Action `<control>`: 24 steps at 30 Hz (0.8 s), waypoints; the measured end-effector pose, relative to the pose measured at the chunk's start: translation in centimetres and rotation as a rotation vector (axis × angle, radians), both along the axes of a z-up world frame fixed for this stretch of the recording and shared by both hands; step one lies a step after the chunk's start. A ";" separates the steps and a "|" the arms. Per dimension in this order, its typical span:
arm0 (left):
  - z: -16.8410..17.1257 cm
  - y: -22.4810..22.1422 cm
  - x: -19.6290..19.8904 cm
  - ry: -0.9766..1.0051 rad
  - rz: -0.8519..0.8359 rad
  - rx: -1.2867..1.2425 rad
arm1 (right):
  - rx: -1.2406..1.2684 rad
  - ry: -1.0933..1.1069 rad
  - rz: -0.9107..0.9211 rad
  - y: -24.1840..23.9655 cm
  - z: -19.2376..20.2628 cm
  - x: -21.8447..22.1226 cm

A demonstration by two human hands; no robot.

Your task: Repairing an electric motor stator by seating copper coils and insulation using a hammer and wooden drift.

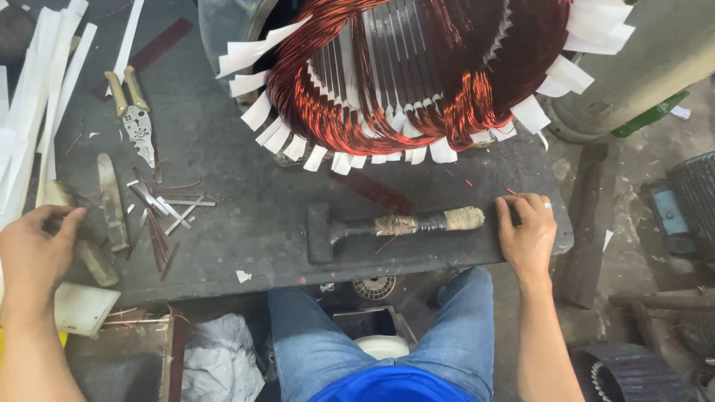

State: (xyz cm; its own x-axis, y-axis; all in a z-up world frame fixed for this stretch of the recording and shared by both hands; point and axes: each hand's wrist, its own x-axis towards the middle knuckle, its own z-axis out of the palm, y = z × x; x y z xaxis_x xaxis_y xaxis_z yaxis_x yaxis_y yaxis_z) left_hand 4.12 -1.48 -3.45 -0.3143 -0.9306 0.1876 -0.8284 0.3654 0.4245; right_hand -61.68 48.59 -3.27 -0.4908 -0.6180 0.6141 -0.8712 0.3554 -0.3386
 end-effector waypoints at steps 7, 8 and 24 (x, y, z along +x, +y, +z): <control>0.0 -0.1 -0.2 -0.082 -0.035 -0.055 | 0.018 -0.006 -0.003 0.1 -0.2 -0.2; -0.1 0.0 -0.3 -0.090 -0.050 -0.072 | 0.010 -0.002 0.003 0.1 -0.2 -0.2; 0.3 0.4 -1.8 -0.044 -0.128 -0.056 | 0.013 0.079 0.006 0.3 -0.6 -0.2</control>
State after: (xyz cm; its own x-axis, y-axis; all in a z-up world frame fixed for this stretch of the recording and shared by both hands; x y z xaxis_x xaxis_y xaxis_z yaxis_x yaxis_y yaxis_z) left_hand 2.36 -1.05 -3.13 -0.4386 -0.8711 0.2211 -0.7912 0.4909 0.3648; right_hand -61.89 48.85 -3.89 -0.4375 -0.6291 0.6425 -0.8971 0.3542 -0.2640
